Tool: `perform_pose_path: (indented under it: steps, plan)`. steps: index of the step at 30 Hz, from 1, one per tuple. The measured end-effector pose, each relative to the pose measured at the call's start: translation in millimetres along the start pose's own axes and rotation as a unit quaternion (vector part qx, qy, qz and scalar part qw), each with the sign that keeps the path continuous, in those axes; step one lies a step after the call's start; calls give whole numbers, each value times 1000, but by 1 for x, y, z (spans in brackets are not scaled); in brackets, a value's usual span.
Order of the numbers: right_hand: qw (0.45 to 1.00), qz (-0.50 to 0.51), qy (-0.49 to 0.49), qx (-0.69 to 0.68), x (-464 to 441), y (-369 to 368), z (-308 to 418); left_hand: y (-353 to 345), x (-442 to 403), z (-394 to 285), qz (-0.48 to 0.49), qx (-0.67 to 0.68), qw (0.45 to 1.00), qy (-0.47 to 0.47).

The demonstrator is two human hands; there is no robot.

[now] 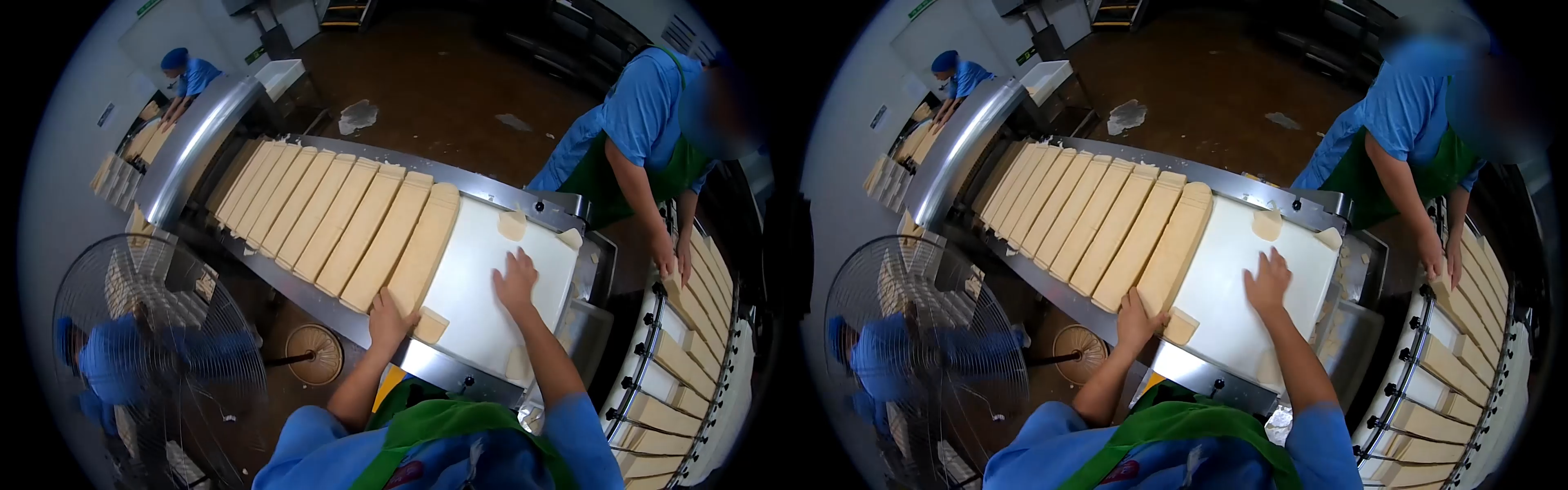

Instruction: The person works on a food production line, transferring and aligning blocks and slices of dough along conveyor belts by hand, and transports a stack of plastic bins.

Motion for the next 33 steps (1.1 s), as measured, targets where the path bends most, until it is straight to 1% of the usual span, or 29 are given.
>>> perform_pose_path:
  steps: [1,2,4,6,7,9,12,14,15,16,18,19,20,21,22,23,24,25,26,27,28,29,30,31,32,33]
  plan:
    - [1000,14,-10,-6,-18,-4,20,-4,-3,3,0,-28,999,-17]
    - [999,28,-21,-11,-36,-9,39,-5,-5,3,2,-28,999,-22]
    - [999,28,-17,-28,-70,-18,74,0,-4,-1,2,-52,998,-25]
    - [997,74,-12,-8,-97,-14,109,-3,-8,1,24,-67,997,-30]
    - [994,104,-10,-15,-108,-15,123,-4,-9,1,27,-76,996,-36]
    - [993,117,-5,-9,-130,-12,145,-6,-10,1,33,-117,992,-39]
    - [991,134,-2,3,-148,-14,164,-9,-13,2,43,-131,990,-40]
    - [965,259,-43,25,-145,-19,166,-9,-14,2,59,-138,988,-42]
    - [967,248,-50,18,-145,-19,166,-8,-14,1,57,-140,988,-43]
    - [967,248,-56,18,-144,-18,162,-7,-13,-1,56,-141,987,-45]
    - [954,266,-132,-30,-138,-13,144,-6,-12,-4,57,-142,986,-60]
    - [954,263,-140,-30,-134,-9,135,-6,-12,-6,56,-143,986,-70]
    - [953,232,-187,-50,-125,-1,116,-8,-13,-6,60,-144,985,-80]
    - [949,198,-236,-71,-116,8,96,-12,-14,-9,75,-125,983,-113]
    - [939,200,-267,-88,-103,26,78,-15,-15,-15,93,-107,979,-149]
    - [932,187,-293,-105,-90,34,55,-18,-15,-20,101,-109,975,-164]
    - [924,173,-319,-123,-77,43,31,-23,-14,-33,144,-51,966,-206]
    - [919,165,-336,-124,-68,41,3,-29,-10,-48,189,7,950,-247]
    - [921,145,-350,-96,-60,35,-25,-34,-8,-61,201,5,944,-261]
    - [921,125,-363,-68,-49,37,-48,-43,-5,-70,229,-26,944,-235]
    - [914,118,-381,-67,-35,50,-55,-50,-2,-81,254,-57,942,-211]
    - [903,107,-402,-104,-24,59,-59,-51,0,-93,260,-62,944,-195]
    - [891,95,-421,-139,-13,68,-62,-60,2,-101,268,-65,938,-212]
    - [901,28,-420,-105,-2,73,-74,-64,2,-107,225,-61,947,-221]
    - [894,18,-436,-104,13,70,-88,-67,2,-113,183,-56,954,-230]
    - [888,-44,-426,-168,27,72,-102,-61,11,-127,166,-33,959,-228]
Point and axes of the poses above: each hand's wrist, its own x-axis away from the middle knuckle, its own y-axis out of the back of the hand, z = x × y, the point moved 7 cm from there along -x, towards the middle knuckle, and after that the axes turned 7 degrees about z, right-handed, at the moved point
